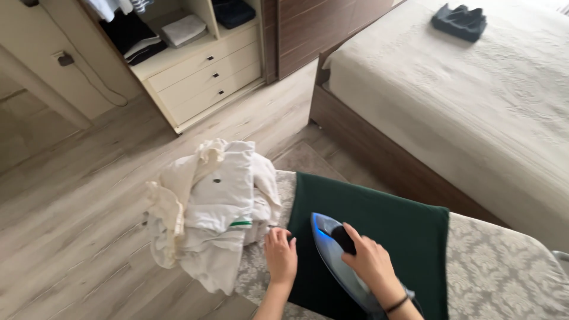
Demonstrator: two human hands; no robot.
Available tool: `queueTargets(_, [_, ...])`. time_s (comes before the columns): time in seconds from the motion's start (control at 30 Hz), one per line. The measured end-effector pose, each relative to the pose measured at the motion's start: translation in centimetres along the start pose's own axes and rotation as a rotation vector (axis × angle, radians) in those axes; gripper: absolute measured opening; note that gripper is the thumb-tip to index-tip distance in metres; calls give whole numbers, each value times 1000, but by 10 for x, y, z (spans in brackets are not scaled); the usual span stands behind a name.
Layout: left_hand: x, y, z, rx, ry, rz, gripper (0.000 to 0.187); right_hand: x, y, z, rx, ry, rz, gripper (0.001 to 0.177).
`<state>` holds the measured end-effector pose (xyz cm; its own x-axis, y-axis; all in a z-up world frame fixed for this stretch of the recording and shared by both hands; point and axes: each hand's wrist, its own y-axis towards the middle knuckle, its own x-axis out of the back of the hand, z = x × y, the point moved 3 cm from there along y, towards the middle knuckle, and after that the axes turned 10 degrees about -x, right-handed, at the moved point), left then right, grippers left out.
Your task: Ironing and folding multiple pieces of clothing on an ironing board.
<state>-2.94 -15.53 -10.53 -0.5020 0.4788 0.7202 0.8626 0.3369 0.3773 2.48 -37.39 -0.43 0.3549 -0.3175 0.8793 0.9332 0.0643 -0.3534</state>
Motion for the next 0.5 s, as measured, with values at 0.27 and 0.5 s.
queueTargets(0.27, [-25,-8,36,78,178,214,40,9,103,88,110,-51,-215,76])
queueTargets(0.5, [-21,-44,59,355,-332,311,29,16,102,75,131,50,-135,74])
